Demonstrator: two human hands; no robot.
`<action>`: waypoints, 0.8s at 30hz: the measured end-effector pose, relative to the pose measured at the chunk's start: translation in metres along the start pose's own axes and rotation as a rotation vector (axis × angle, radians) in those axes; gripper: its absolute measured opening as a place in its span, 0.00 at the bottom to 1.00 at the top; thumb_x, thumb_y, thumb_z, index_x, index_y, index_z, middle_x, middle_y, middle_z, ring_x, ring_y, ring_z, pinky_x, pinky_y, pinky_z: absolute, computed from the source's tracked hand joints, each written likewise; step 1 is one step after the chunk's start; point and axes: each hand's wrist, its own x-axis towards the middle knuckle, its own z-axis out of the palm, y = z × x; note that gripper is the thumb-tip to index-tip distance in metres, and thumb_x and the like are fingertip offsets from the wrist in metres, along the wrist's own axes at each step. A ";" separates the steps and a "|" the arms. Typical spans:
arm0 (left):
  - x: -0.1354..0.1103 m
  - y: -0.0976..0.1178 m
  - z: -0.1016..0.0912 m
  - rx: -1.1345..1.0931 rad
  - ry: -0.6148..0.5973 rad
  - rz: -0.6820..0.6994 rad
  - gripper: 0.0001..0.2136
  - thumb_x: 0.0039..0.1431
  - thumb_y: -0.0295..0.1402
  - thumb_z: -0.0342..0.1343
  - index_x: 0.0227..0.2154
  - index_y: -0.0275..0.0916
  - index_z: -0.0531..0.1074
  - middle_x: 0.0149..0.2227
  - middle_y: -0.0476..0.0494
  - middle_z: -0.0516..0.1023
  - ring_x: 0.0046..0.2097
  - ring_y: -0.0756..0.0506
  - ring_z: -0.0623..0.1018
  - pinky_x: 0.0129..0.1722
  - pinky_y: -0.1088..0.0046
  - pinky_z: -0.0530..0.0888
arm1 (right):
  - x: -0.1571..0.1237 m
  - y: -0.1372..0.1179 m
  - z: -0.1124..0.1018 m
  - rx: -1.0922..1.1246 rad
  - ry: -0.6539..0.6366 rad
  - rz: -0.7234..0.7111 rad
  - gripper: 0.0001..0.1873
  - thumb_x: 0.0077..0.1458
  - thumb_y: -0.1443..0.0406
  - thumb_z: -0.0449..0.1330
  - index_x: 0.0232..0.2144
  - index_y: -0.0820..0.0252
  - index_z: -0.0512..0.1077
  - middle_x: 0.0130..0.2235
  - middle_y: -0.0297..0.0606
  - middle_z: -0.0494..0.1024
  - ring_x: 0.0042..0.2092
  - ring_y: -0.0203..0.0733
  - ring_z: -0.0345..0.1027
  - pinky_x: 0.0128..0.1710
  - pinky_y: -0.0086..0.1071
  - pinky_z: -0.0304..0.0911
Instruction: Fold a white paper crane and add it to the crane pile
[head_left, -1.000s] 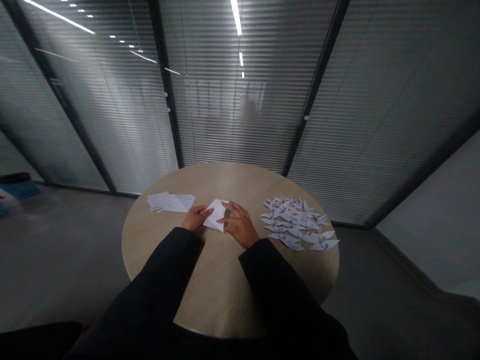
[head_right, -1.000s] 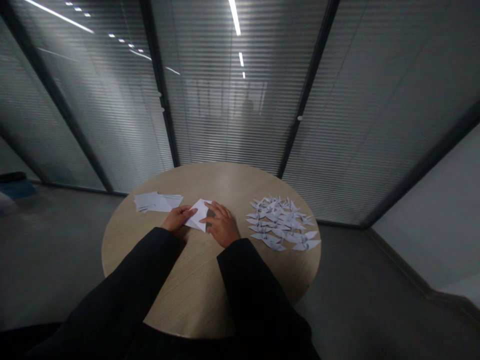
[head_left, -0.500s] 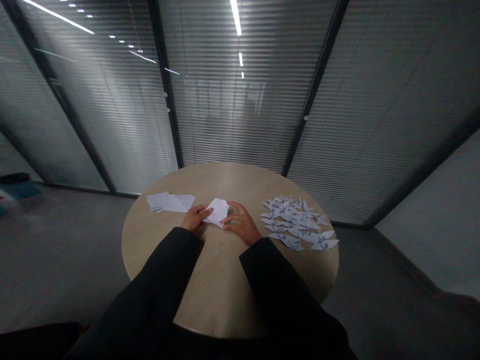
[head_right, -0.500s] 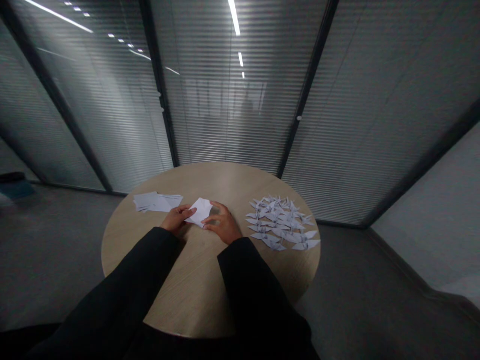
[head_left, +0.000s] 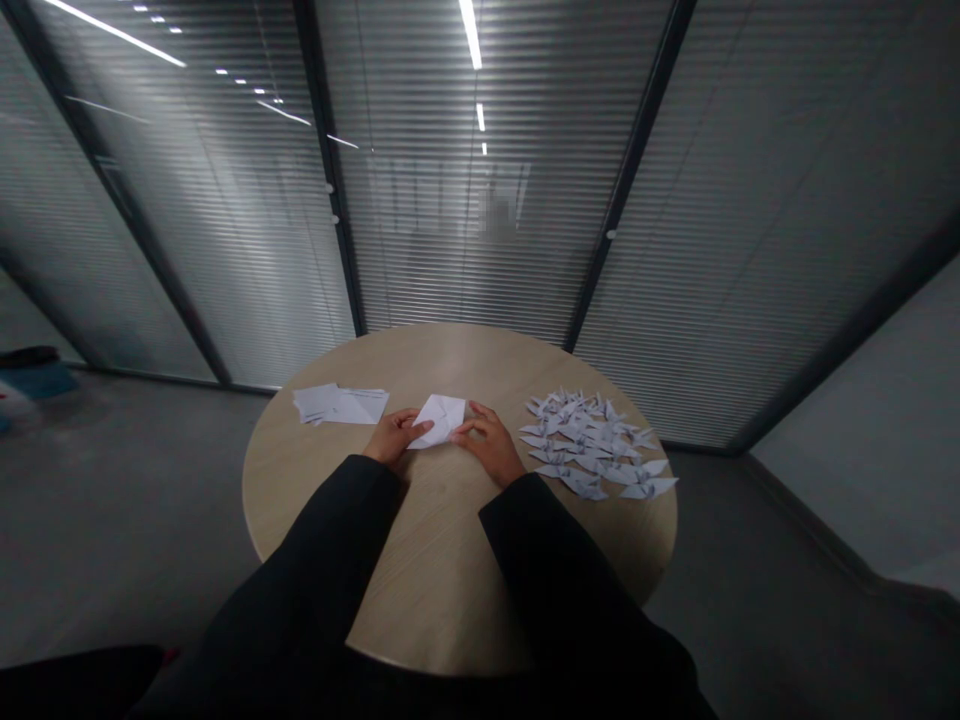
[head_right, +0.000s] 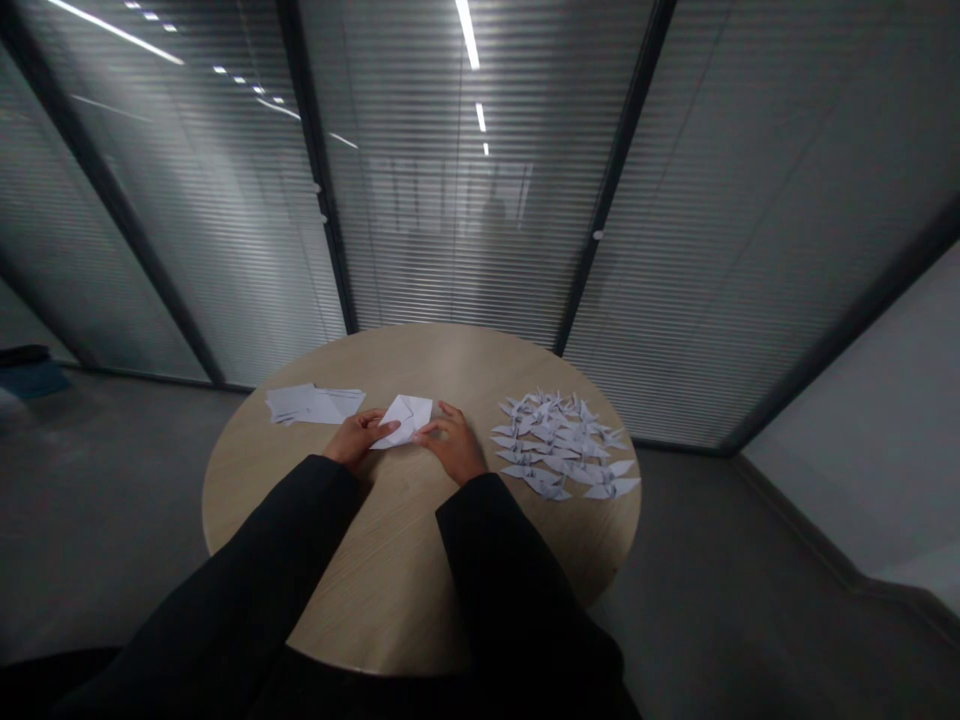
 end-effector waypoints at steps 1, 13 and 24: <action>0.000 0.000 0.001 0.003 0.001 0.001 0.22 0.28 0.37 0.72 0.29 0.32 0.75 0.26 0.42 0.79 0.27 0.47 0.75 0.29 0.71 0.70 | 0.000 0.000 0.001 0.052 -0.023 0.026 0.09 0.44 0.59 0.66 0.26 0.58 0.76 0.53 0.43 0.69 0.56 0.47 0.62 0.53 0.40 0.60; -0.003 -0.004 0.009 0.067 -0.071 -0.079 0.20 0.33 0.42 0.69 0.27 0.33 0.73 0.21 0.47 0.75 0.21 0.51 0.70 0.22 0.76 0.63 | -0.002 0.003 0.007 0.008 -0.034 0.115 0.10 0.46 0.58 0.61 0.26 0.59 0.72 0.24 0.29 0.70 0.27 0.34 0.62 0.29 0.28 0.58; -0.006 -0.007 0.011 0.100 -0.081 -0.072 0.22 0.34 0.47 0.68 0.23 0.30 0.76 0.21 0.43 0.76 0.22 0.51 0.69 0.22 0.76 0.62 | -0.001 0.006 0.008 -0.031 0.094 0.139 0.09 0.46 0.58 0.60 0.25 0.57 0.69 0.25 0.31 0.75 0.29 0.38 0.69 0.32 0.31 0.64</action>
